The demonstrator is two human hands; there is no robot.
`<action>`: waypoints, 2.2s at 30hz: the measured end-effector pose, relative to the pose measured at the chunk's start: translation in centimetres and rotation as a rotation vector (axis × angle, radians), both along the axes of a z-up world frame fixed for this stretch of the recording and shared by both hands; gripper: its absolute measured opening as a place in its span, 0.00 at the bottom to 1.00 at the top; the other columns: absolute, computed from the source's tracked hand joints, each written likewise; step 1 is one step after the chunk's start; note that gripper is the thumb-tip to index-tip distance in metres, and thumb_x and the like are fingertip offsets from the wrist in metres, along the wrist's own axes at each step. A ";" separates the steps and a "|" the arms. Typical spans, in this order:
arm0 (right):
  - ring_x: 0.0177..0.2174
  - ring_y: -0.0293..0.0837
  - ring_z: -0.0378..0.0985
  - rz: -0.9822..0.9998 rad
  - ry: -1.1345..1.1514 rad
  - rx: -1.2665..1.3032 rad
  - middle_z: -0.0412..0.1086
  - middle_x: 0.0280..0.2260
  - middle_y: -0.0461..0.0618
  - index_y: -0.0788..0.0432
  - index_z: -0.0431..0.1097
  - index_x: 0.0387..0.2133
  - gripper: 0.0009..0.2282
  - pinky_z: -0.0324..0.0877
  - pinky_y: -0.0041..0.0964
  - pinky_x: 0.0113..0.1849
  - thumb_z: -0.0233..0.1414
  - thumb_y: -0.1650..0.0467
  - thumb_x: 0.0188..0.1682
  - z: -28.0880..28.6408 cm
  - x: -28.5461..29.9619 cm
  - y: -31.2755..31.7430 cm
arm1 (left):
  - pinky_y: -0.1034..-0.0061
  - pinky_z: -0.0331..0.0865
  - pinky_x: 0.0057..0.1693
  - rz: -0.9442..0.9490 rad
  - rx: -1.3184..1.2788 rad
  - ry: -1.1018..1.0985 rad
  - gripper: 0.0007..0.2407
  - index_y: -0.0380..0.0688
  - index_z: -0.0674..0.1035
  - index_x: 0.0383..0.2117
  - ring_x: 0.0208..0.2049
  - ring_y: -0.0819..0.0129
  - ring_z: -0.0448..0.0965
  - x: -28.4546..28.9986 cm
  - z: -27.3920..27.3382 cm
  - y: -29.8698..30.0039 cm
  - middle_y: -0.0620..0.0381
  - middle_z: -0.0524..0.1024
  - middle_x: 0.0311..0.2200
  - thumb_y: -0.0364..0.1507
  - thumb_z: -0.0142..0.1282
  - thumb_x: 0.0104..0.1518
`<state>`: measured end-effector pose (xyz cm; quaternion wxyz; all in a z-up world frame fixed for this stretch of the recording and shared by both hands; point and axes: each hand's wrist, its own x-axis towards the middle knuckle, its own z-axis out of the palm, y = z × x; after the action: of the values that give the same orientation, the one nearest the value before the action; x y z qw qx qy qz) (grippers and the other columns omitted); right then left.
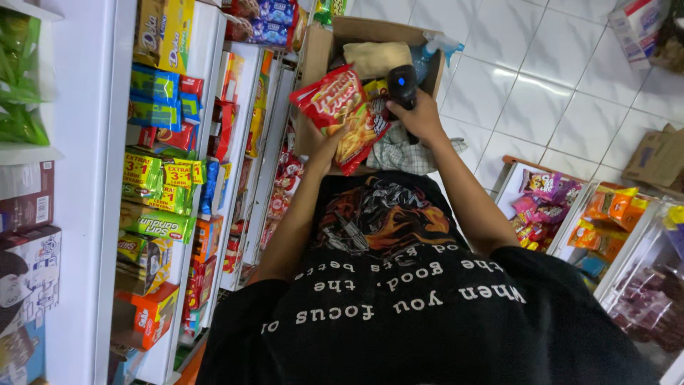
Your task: The person arranges snack packages on a store shelf, using a handheld scanner to process items. They then use a spray bottle and a cloth to wipe down the exterior of a glass-door refrigerator and the adjacent shelving unit.
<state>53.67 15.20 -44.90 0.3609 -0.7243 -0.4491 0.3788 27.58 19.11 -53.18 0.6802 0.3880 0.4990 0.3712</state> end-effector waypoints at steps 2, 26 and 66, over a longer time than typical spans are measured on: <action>0.38 0.52 0.80 0.075 -0.078 0.088 0.76 0.38 0.61 0.66 0.73 0.44 0.21 0.73 0.43 0.42 0.66 0.62 0.45 -0.1 -0.4 0.3 | 0.60 0.71 0.61 -0.146 0.017 0.132 0.40 0.41 0.55 0.67 0.60 0.50 0.72 -0.4 -0.6 1.0 0.39 0.67 0.61 0.30 0.71 0.50; 0.41 0.50 0.80 0.110 0.064 0.148 0.78 0.40 0.55 0.61 0.78 0.40 0.09 0.73 0.41 0.44 0.60 0.67 0.53 -5.2 5.1 -1.4 | 0.45 0.46 0.70 -0.783 0.834 0.608 0.24 0.46 0.77 0.51 0.52 0.50 0.77 7.7 5.0 -0.6 0.48 0.79 0.47 0.49 0.59 0.56; 0.35 0.53 0.79 0.274 -0.266 0.289 0.76 0.35 0.58 0.60 0.77 0.38 0.12 0.73 0.44 0.38 0.66 0.69 0.42 -10.7 0.2 8.3 | 0.76 0.74 0.53 -0.028 0.048 -0.149 0.15 0.38 0.78 0.54 0.44 0.73 0.82 1.6 7.2 0.2 0.57 0.81 0.48 0.28 0.59 0.62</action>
<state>53.87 23.53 -55.56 0.3435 -0.6409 -0.6363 0.2575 29.22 19.33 -46.00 0.7110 0.3823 0.4326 0.4014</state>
